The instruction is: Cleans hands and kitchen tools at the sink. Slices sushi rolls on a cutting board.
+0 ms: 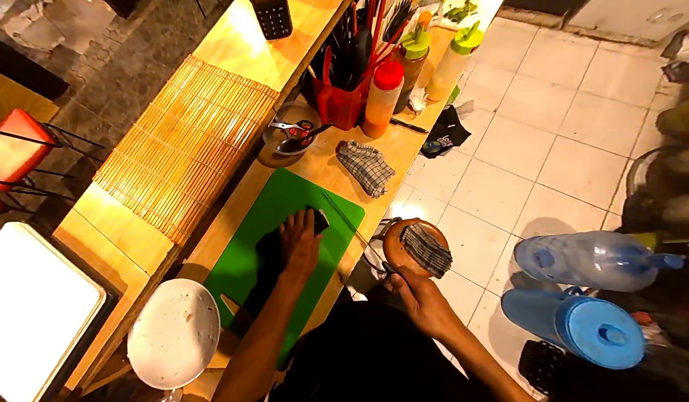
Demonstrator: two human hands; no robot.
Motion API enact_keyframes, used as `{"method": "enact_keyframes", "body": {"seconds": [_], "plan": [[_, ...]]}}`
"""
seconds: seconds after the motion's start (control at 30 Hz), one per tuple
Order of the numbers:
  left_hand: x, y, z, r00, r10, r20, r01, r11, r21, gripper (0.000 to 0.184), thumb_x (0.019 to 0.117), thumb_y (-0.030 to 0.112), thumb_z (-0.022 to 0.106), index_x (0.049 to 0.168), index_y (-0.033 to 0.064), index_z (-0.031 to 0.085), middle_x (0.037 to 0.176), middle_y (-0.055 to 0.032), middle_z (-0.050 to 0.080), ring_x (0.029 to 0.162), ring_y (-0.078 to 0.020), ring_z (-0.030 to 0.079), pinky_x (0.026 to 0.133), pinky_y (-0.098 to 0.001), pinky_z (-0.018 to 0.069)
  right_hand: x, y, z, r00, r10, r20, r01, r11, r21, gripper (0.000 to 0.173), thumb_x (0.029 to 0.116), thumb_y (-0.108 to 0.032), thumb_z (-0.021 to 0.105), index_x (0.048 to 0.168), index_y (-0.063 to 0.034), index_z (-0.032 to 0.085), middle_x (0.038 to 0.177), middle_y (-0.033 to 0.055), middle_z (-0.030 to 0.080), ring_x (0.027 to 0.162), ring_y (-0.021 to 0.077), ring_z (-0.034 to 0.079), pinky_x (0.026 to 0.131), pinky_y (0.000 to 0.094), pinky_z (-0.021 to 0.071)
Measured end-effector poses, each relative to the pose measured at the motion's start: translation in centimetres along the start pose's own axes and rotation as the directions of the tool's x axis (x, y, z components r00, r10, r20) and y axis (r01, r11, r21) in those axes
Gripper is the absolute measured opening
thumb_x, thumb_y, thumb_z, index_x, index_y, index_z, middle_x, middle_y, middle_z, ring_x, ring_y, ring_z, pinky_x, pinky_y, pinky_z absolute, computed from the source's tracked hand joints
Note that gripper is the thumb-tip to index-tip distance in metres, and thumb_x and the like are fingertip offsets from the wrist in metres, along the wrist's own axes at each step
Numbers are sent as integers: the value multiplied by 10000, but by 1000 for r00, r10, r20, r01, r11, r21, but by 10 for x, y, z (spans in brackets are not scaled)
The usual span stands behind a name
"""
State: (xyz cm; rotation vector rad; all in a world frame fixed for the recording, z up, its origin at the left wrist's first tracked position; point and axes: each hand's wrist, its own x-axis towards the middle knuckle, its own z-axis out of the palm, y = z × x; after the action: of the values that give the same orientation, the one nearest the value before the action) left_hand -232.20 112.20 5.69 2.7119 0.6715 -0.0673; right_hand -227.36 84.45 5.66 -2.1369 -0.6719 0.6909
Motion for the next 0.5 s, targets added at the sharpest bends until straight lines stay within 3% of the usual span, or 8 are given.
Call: {"method": "enact_keyframes", "body": {"seconds": [0.1,0.23,0.37,0.5], "plan": [[1,-4,2,997,49,66,-48,999,-14,529,960,347,712,1366,24,604,1327,-225,588,1264,-418,539,1048,-596,435,5,-4,-8,1000,-23,17,24,997,-73,495,1078,-448,331,970,-76,640,660,22,551,590,154,570,556,368,503],[5,-6,7,995,58,78,-56,998,-30,528,989,347,669,1383,5,585,1347,-218,585,1273,-398,541,1063,-569,433,6,-16,-8,998,-46,31,50,987,-154,483,1075,-447,339,976,-79,636,660,34,571,600,185,604,561,400,524],[9,-2,9,989,38,141,-48,996,69,493,1021,403,604,1288,-10,629,1287,-207,614,1264,-385,548,1065,-547,428,2,-28,3,1000,-20,12,22,971,-237,504,1071,-448,351,1003,-52,655,690,78,625,638,252,661,591,460,558],[12,-1,8,981,34,190,-53,994,96,523,1038,414,571,1319,-26,605,1289,-224,609,1248,-400,554,1050,-551,439,0,-36,11,996,70,62,-49,952,-301,503,1075,-428,335,1053,-38,651,767,124,661,740,316,695,664,510,566]]}}
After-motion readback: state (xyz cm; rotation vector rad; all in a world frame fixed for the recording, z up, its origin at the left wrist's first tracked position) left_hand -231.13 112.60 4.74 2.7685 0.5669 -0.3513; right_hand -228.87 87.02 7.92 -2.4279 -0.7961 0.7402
